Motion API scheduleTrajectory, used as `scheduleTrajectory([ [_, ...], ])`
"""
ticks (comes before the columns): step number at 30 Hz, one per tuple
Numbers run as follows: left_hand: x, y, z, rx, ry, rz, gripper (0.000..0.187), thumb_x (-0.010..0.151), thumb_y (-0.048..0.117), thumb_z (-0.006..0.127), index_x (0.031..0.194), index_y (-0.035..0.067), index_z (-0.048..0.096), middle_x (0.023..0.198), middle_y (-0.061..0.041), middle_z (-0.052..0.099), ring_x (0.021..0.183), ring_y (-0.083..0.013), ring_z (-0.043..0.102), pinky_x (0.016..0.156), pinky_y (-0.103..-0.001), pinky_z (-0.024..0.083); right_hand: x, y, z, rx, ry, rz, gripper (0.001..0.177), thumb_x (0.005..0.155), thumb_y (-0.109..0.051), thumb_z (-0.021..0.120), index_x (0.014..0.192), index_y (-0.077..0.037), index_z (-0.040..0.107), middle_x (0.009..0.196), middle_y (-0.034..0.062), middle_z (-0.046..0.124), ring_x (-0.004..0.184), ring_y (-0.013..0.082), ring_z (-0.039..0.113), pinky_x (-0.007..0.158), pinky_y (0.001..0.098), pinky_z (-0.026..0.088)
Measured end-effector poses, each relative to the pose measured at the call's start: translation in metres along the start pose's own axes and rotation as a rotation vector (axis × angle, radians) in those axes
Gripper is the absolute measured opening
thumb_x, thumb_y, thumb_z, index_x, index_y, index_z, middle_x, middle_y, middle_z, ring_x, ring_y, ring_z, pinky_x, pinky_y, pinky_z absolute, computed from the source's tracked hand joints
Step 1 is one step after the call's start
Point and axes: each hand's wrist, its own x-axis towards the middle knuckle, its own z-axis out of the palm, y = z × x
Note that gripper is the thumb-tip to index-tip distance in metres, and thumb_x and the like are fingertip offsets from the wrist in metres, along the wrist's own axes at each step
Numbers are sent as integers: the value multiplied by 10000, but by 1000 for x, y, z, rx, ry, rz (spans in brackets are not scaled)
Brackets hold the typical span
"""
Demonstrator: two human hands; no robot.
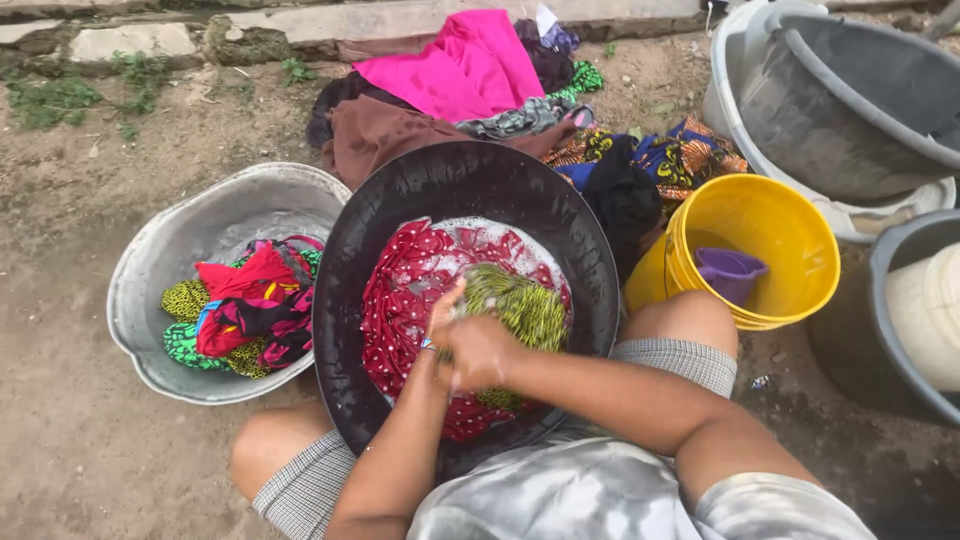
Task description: Hand-washing clothes in a basin with soapy water.
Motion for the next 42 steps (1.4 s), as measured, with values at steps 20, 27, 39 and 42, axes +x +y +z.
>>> scheduleTrajectory([
  [20, -108, -30, 164, 1179, -107, 635, 670, 769, 289, 787, 1310, 3, 514, 1206, -153, 639, 1124, -313, 599, 983, -433, 486, 55, 141, -26, 947, 57, 26, 737, 736, -254, 865, 1380, -35, 581, 1319, 113, 632, 1199, 231, 598, 1060, 407, 466],
  [27, -89, 12, 157, 268, 67, 768, 704, 942, 473, 674, 1453, 69, 406, 1383, -128, 600, 1316, -245, 551, 1155, -451, 380, 12, 81, -52, 803, 346, -125, 686, 701, -218, 899, 1317, -83, 628, 1364, 222, 552, 1251, 319, 524, 1106, 480, 419],
  [39, -89, 14, 148, 314, -255, 780, 645, 1043, 198, 690, 1557, -95, 434, 1468, -203, 570, 1386, -358, 505, 1218, -487, 397, 53, 73, -77, -265, 354, -278, 342, 898, -141, 727, 1234, -199, 698, 1152, 136, 696, 1026, 354, 687, 848, 527, 515],
  [42, -111, 12, 186, 868, 89, 1046, 908, 747, 39, 754, 1542, 50, 317, 1502, -128, 425, 1412, -287, 413, 1192, -416, 327, 60, 54, -108, -42, 505, -227, 177, 953, -132, 704, 1127, -133, 738, 1035, 128, 737, 942, 306, 713, 822, 409, 559],
])
